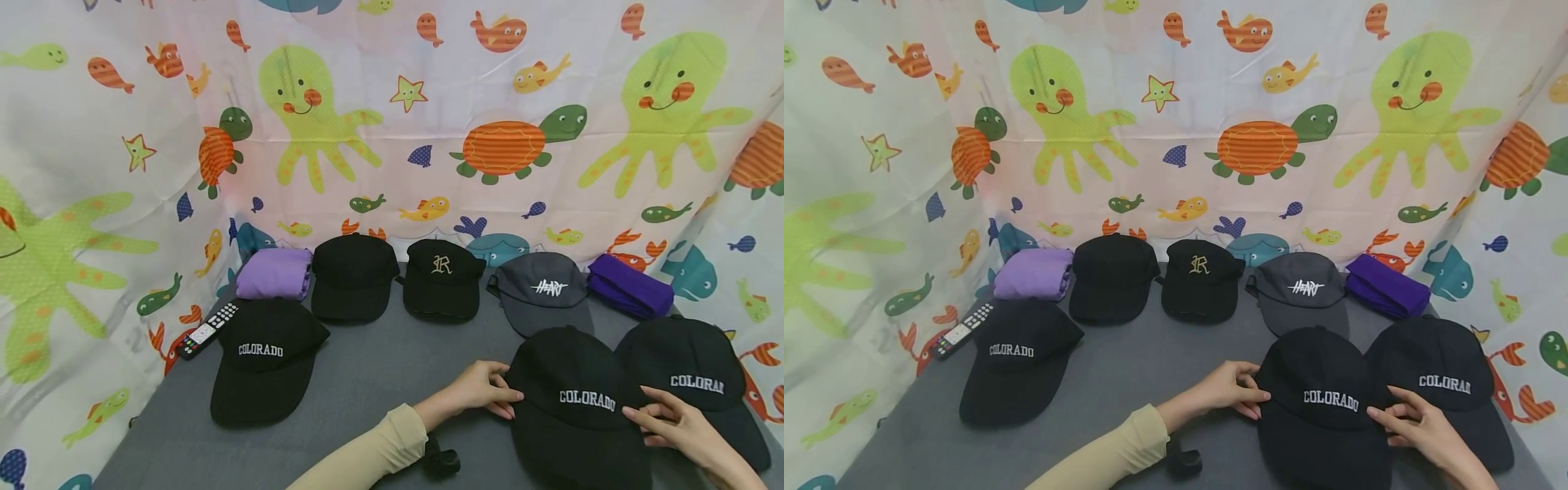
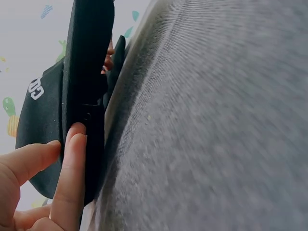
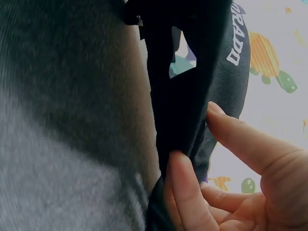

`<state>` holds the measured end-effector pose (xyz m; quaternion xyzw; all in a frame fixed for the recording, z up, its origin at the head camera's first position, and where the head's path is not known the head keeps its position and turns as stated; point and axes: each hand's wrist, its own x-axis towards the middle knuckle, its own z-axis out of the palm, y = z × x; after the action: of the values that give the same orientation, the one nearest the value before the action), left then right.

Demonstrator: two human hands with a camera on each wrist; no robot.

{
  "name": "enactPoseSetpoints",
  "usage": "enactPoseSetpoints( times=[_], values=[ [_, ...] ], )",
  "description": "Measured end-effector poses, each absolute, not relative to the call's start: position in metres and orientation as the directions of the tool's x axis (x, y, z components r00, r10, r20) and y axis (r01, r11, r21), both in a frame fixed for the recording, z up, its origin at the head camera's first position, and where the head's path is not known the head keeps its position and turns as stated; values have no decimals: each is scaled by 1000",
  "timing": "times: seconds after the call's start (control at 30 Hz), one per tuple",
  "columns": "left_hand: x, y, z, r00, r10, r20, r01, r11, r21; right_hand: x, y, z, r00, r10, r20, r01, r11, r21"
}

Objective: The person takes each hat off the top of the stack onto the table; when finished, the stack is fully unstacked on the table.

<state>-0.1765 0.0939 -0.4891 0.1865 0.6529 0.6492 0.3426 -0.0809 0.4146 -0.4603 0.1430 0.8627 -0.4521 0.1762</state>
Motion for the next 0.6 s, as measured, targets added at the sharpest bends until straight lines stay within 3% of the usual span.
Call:
enactPoseSetpoints(
  times=[0.27,0.6],
  values=[
    [-179,105,-495,-711,670,-212,-206,90,974,-80,417,-467,-922,131,-364,371,566,-736],
    [-180,110,-498,-744,644,-179,-153,97,984,-79,415,-478,-969,156,-190,246,629,-738]
  ],
)
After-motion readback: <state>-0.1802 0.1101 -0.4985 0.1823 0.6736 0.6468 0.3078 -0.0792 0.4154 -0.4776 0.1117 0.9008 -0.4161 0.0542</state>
